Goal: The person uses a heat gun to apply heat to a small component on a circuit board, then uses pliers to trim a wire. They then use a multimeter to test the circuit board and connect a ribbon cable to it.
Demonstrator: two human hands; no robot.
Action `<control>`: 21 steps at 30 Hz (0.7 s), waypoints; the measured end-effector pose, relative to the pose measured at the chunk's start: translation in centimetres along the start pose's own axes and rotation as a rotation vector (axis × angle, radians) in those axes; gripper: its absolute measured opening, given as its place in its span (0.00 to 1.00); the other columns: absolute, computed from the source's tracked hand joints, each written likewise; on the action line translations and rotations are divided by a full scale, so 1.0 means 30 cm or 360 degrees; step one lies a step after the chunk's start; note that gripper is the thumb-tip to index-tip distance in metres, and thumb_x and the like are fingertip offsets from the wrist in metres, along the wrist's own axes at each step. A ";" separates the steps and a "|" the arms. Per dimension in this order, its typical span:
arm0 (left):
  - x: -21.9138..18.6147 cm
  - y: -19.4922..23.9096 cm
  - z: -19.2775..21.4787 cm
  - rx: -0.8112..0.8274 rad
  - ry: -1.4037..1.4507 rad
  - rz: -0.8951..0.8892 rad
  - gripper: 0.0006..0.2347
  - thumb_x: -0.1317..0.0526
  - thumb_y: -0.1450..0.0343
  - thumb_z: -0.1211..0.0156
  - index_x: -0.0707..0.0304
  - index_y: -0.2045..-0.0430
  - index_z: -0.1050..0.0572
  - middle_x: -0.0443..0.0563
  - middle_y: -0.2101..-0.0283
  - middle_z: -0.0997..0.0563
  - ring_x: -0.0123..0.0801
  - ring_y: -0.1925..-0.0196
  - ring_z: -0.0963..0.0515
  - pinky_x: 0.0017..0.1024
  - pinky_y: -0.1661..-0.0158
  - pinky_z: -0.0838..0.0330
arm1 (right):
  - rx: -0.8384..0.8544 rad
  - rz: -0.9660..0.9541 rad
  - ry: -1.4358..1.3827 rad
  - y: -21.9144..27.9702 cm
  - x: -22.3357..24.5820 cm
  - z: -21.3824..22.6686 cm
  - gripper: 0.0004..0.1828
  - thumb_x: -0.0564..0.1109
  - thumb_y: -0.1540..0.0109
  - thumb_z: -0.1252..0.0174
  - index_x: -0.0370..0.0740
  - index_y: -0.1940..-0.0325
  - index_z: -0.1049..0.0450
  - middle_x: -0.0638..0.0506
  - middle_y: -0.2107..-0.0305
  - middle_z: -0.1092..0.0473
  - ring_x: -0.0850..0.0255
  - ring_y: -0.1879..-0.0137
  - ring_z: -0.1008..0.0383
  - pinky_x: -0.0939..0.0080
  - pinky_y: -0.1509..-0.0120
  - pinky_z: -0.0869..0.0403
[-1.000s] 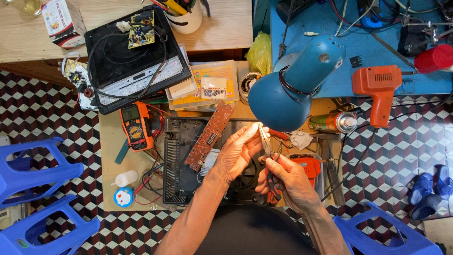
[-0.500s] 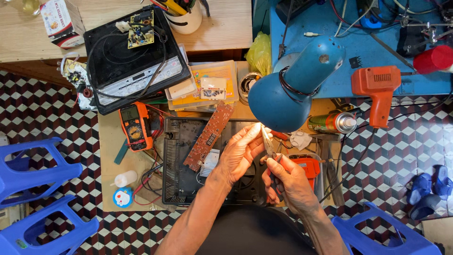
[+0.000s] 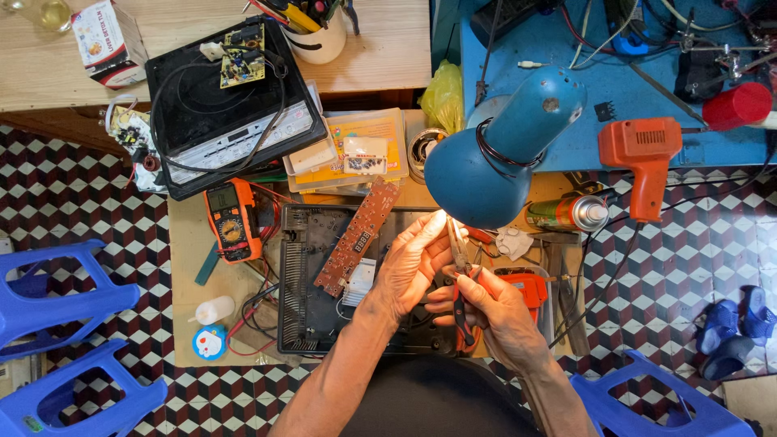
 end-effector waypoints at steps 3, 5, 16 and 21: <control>-0.009 0.011 0.000 0.0011 -0.0054 -0.0041 0.09 0.61 0.22 0.44 0.66 0.53 0.25 0.54 0.55 0.18 0.33 0.51 0.17 0.31 0.48 0.20 | -0.0035 -0.0050 0.0029 -0.002 -0.008 0.009 0.19 0.48 0.31 0.55 0.28 0.45 0.35 0.35 0.62 0.23 0.50 0.57 0.16 0.52 0.54 0.15; -0.012 0.014 -0.001 0.0004 -0.0077 -0.0055 0.08 0.62 0.23 0.44 0.67 0.54 0.24 0.54 0.54 0.18 0.32 0.50 0.17 0.31 0.48 0.20 | -0.0042 -0.0058 0.0079 -0.005 -0.014 0.015 0.19 0.48 0.31 0.54 0.28 0.45 0.35 0.34 0.63 0.23 0.50 0.58 0.16 0.53 0.55 0.16; -0.010 0.015 -0.008 0.0106 -0.0032 -0.0046 0.07 0.62 0.21 0.44 0.68 0.57 0.24 0.54 0.55 0.18 0.33 0.50 0.18 0.33 0.46 0.20 | 0.0018 0.0002 0.0025 0.000 -0.025 0.025 0.19 0.49 0.31 0.52 0.30 0.45 0.33 0.42 0.72 0.26 0.55 0.70 0.19 0.60 0.67 0.19; 0.007 0.006 -0.001 0.0000 0.0001 -0.0049 0.07 0.62 0.22 0.44 0.66 0.55 0.24 0.53 0.55 0.18 0.32 0.50 0.18 0.31 0.47 0.21 | -0.0012 -0.0029 0.0044 0.008 -0.027 0.019 0.18 0.51 0.32 0.51 0.34 0.46 0.32 0.47 0.76 0.29 0.63 0.81 0.27 0.66 0.81 0.28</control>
Point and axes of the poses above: each hand's wrist, its own y-axis away from the middle knuckle, its own z-axis out of the back of the hand, x = y × z, the point moved 3 cm from there along -y, towards the middle knuckle
